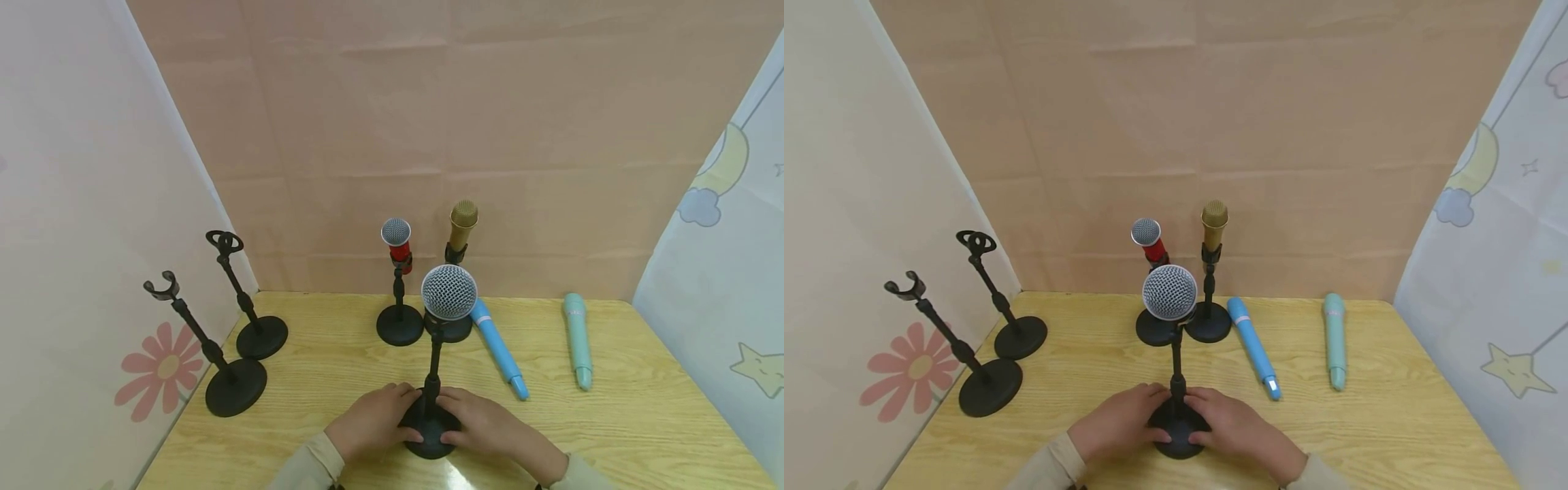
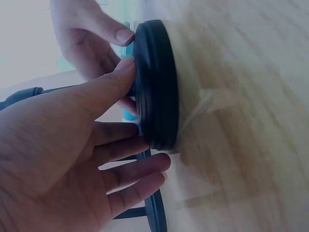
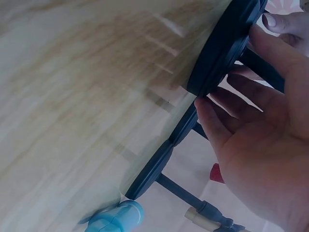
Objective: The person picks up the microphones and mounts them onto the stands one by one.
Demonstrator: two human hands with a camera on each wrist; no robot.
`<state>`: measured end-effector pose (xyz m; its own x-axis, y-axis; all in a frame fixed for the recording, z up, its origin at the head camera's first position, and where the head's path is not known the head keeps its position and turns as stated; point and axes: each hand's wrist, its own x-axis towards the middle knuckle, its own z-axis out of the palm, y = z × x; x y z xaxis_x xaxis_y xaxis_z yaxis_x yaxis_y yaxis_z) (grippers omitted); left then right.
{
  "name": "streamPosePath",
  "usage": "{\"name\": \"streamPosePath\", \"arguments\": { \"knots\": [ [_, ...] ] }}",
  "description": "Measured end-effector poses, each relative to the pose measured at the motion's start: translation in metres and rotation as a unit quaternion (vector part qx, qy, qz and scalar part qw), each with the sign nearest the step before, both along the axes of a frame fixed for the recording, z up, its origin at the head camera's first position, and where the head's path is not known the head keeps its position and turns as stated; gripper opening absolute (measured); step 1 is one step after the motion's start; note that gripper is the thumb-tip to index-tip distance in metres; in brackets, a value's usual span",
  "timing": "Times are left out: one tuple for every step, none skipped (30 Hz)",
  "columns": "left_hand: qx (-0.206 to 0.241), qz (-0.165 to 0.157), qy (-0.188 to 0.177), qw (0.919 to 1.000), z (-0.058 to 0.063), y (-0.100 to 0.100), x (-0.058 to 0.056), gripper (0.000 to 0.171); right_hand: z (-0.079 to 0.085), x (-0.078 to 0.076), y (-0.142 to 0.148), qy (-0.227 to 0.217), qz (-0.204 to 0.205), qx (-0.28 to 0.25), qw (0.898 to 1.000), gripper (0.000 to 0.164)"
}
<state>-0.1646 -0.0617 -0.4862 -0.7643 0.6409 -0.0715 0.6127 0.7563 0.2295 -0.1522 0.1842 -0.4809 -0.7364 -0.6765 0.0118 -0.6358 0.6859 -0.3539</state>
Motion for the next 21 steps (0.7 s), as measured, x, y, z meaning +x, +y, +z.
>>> {"name": "streamPosePath", "arguments": {
  "knots": [
    [0.001, -0.002, 0.005, 1.0, 0.001, 0.0, -0.001, 0.073, 0.0, 0.0, 0.0, 0.001, -0.001, 0.002, 1.0, 0.056],
    [0.001, -0.005, 0.01, 0.9999, 0.001, -0.001, -0.001, 0.072, -0.001, 0.0, 0.0, 0.002, -0.001, 0.003, 1.0, 0.056],
    [0.003, -0.008, 0.012, 0.9999, 0.002, -0.001, -0.002, 0.071, -0.001, 0.0, 0.0, 0.002, -0.001, 0.003, 1.0, 0.055],
    [0.006, -0.009, 0.015, 0.9998, 0.004, -0.001, -0.002, 0.069, -0.001, 0.0, 0.0, 0.003, 0.0, 0.004, 1.0, 0.055],
    [0.012, -0.008, 0.017, 0.9998, 0.006, -0.001, -0.003, 0.067, -0.001, 0.0, 0.0, 0.004, 0.001, 0.005, 1.0, 0.055],
    [0.02, -0.008, 0.019, 0.9996, 0.009, -0.001, -0.004, 0.064, 0.0, 0.0, 0.0, 0.007, 0.003, 0.004, 1.0, 0.055],
    [0.028, -0.008, 0.023, 0.9993, 0.013, -0.001, -0.005, 0.062, 0.0, 0.001, 0.0, 0.007, 0.004, 0.004, 1.0, 0.055],
    [0.036, -0.007, 0.025, 0.999, 0.016, -0.001, -0.005, 0.06, 0.001, 0.001, -0.001, 0.006, 0.003, 0.005, 1.0, 0.054],
    [0.048, -0.007, 0.026, 0.9985, 0.02, -0.001, -0.006, 0.059, 0.002, 0.001, -0.001, 0.005, 0.003, 0.005, 1.0, 0.054],
    [0.058, -0.007, 0.029, 0.9978, 0.024, 0.0, -0.007, 0.058, 0.002, 0.001, -0.001, 0.002, 0.001, 0.007, 1.0, 0.055],
    [0.07, -0.009, 0.03, 0.997, 0.028, 0.0, -0.008, 0.058, 0.003, 0.001, -0.002, -0.001, -0.001, 0.008, 1.0, 0.055],
    [0.083, -0.012, 0.03, 0.9961, 0.032, 0.0, -0.008, 0.058, 0.003, 0.001, -0.003, -0.006, -0.003, 0.009, 1.0, 0.055],
    [0.094, -0.014, 0.028, 0.995, 0.035, 0.001, -0.009, 0.058, 0.003, 0.001, -0.003, -0.012, -0.007, 0.012, 1.0, 0.056],
    [0.107, -0.016, 0.026, 0.9937, 0.037, 0.001, -0.009, 0.057, 0.004, 0.001, -0.004, -0.015, -0.008, 0.013, 1.0, 0.055],
    [0.121, -0.017, 0.022, 0.9923, 0.04, 0.001, -0.009, 0.057, 0.004, 0.001, -0.004, -0.018, -0.009, 0.014, 1.0, 0.055],
    [0.135, -0.019, 0.02, 0.9904, 0.042, 0.002, -0.009, 0.056, 0.004, 0.001, -0.004, -0.02, -0.01, 0.016, 1.0, 0.055],
    [0.15, -0.021, 0.018, 0.9883, 0.043, 0.002, -0.009, 0.054, 0.004, 0.001, -0.004, -0.02, -0.01, 0.017, 1.0, 0.055],
    [0.164, -0.024, 0.017, 0.986, 0.044, 0.002, -0.009, 0.053, 0.004, 0.001, -0.004, -0.019, -0.011, 0.019, 1.0, 0.054],
    [0.177, -0.027, 0.017, 0.9837, 0.044, 0.003, -0.009, 0.051, 0.004, 0.001, -0.004, -0.019, -0.011, 0.021, 1.0, 0.054],
    [0.19, -0.031, 0.018, 0.9811, 0.045, 0.003, -0.009, 0.05, 0.004, 0.002, -0.004, -0.02, -0.013, 0.023, 0.999, 0.054],
    [0.202, -0.036, 0.02, 0.9785, 0.046, 0.003, -0.009, 0.049, 0.004, 0.002, -0.004, -0.02, -0.014, 0.025, 0.999, 0.054]
  ]
}}
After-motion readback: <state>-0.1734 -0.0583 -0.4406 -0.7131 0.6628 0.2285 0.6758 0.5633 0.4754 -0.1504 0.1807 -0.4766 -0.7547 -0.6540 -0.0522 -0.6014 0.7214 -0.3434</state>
